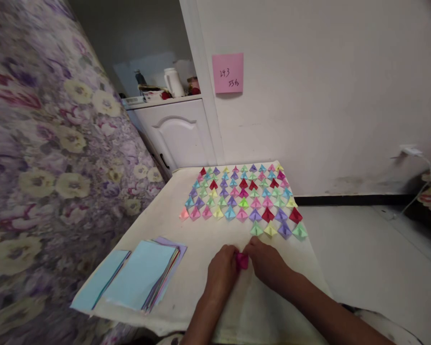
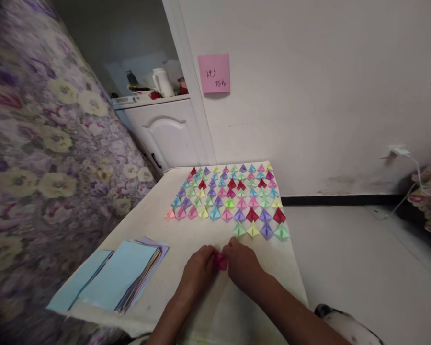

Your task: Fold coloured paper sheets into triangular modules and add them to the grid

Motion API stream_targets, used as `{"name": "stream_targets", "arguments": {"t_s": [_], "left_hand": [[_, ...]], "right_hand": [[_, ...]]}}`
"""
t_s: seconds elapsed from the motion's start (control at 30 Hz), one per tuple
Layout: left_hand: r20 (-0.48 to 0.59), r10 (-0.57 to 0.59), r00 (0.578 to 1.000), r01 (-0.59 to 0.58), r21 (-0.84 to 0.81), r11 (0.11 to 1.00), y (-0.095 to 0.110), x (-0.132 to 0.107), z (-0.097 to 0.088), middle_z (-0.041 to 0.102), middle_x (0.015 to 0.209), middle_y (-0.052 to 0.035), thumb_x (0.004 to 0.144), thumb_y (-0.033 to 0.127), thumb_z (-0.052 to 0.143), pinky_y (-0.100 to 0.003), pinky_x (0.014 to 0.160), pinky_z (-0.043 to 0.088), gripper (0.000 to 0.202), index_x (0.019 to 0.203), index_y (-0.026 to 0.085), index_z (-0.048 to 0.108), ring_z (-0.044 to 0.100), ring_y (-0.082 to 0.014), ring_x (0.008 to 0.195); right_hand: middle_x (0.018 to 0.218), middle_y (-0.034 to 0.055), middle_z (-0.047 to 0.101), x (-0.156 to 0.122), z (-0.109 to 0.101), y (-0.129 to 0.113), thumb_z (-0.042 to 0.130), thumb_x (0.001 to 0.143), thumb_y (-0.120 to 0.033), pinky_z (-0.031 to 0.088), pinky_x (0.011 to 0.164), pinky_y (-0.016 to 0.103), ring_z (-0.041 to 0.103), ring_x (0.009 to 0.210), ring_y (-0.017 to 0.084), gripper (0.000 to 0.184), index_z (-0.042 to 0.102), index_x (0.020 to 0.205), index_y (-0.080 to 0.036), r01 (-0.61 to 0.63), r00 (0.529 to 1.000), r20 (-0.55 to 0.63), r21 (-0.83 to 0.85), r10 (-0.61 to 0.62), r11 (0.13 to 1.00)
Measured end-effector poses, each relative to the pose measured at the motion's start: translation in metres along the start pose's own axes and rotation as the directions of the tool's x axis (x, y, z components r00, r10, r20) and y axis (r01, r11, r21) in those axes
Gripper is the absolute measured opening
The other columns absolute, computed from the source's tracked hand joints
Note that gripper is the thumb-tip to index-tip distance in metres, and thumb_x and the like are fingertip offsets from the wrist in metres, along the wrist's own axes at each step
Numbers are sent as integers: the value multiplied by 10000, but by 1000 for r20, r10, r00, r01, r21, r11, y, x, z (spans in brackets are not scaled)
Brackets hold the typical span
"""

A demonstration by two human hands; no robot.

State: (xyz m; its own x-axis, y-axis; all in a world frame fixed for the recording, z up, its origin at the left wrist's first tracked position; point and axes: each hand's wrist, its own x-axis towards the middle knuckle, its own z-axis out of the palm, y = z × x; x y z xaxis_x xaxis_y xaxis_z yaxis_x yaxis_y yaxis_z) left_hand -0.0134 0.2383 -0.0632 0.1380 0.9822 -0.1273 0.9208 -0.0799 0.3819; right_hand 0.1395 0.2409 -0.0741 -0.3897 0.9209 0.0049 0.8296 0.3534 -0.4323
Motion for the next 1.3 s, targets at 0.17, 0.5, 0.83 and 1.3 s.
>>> {"name": "stream_targets", "arguments": {"t_s": [0.17, 0.5, 0.83, 1.3], "left_hand": [[0, 6, 1000, -6, -5, 1000, 2, 0, 1, 649, 887, -36, 838, 181, 412, -241, 690, 373, 209, 861, 216, 617, 593, -166, 827], [-96, 27, 995, -31, -39, 999, -6, 0, -6, 634, 925, -46, 862, 184, 378, -241, 728, 378, 240, 913, 200, 612, 578, -160, 859], [-127, 60, 990, -39, 165, 985, 10, -3, 10, 576, 865, -46, 815, 250, 453, -264, 580, 318, 157, 752, 195, 586, 534, -183, 808], [-287, -83, 954, 113, 90, 990, 14, 46, 2, 553, 809, -6, 838, 282, 423, -255, 557, 286, 168, 724, 210, 524, 532, -150, 763]], "right_hand": [[917, 49, 558, 1, 5, -3, 411, 815, -109, 337, 581, 244, 580, 702, 145, 206, 596, 845, -195, -10, 1000, 10, -8, 10, 1000], [985, 59, 569, -2, -14, 8, 396, 819, -63, 384, 716, 234, 579, 862, 155, 312, 607, 1000, -204, -37, 990, -131, 94, 49, 995], [949, 42, 587, -5, -18, 17, 454, 814, -115, 379, 744, 241, 580, 875, 161, 213, 616, 924, -198, -68, 980, -177, 114, 87, 991], [894, 31, 629, -16, -18, 10, 435, 828, -181, 379, 652, 260, 613, 791, 182, 204, 614, 916, -224, -34, 998, -48, 41, 36, 999]]}}
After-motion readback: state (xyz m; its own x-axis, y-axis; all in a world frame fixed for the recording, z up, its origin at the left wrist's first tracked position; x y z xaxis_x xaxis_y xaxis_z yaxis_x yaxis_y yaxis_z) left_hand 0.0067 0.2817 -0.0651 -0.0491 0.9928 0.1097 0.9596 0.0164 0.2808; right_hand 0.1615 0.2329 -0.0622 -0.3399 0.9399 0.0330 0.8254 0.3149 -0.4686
